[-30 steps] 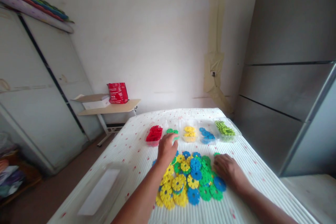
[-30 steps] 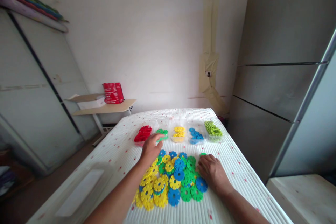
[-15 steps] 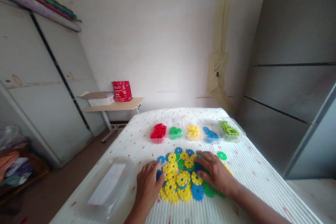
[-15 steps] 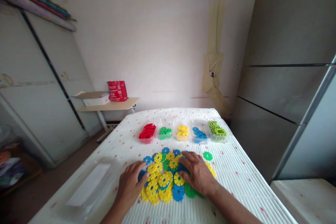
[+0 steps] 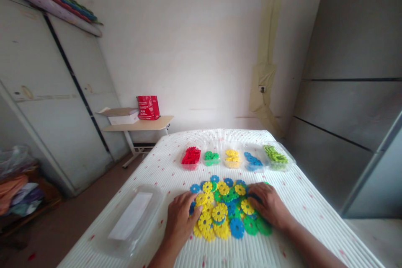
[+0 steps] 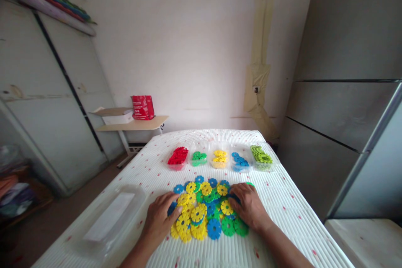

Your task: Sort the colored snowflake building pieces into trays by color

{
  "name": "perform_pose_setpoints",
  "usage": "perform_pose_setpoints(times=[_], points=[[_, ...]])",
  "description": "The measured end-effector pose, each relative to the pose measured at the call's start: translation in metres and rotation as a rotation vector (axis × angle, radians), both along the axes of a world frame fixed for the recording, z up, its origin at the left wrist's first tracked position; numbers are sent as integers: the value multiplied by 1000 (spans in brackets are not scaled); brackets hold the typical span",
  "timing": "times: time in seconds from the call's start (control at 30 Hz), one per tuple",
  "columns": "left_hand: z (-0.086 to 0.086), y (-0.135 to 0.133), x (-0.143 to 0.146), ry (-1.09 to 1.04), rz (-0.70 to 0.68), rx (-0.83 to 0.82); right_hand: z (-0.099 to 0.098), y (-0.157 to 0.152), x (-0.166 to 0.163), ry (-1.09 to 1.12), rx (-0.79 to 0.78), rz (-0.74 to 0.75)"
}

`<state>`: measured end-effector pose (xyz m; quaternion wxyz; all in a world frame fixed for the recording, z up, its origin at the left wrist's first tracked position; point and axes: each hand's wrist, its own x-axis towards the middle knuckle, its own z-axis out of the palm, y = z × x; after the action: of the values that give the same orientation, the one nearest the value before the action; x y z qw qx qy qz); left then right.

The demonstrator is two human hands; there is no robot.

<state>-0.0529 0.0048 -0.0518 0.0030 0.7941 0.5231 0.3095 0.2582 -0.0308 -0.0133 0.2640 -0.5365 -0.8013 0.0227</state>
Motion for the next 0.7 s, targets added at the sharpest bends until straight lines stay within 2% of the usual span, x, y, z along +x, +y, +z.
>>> perform_pose_setpoints(times=[0.2,0.43,0.7], points=[[2,0,2,25,13,-7,7,9,-10,15,-38,-46],[4,-1,3,29,10,-17,16,24,-26,-106,-159,-79],[3,-1,3,12,6,-18,23,44,-41,-69,-108,-96]])
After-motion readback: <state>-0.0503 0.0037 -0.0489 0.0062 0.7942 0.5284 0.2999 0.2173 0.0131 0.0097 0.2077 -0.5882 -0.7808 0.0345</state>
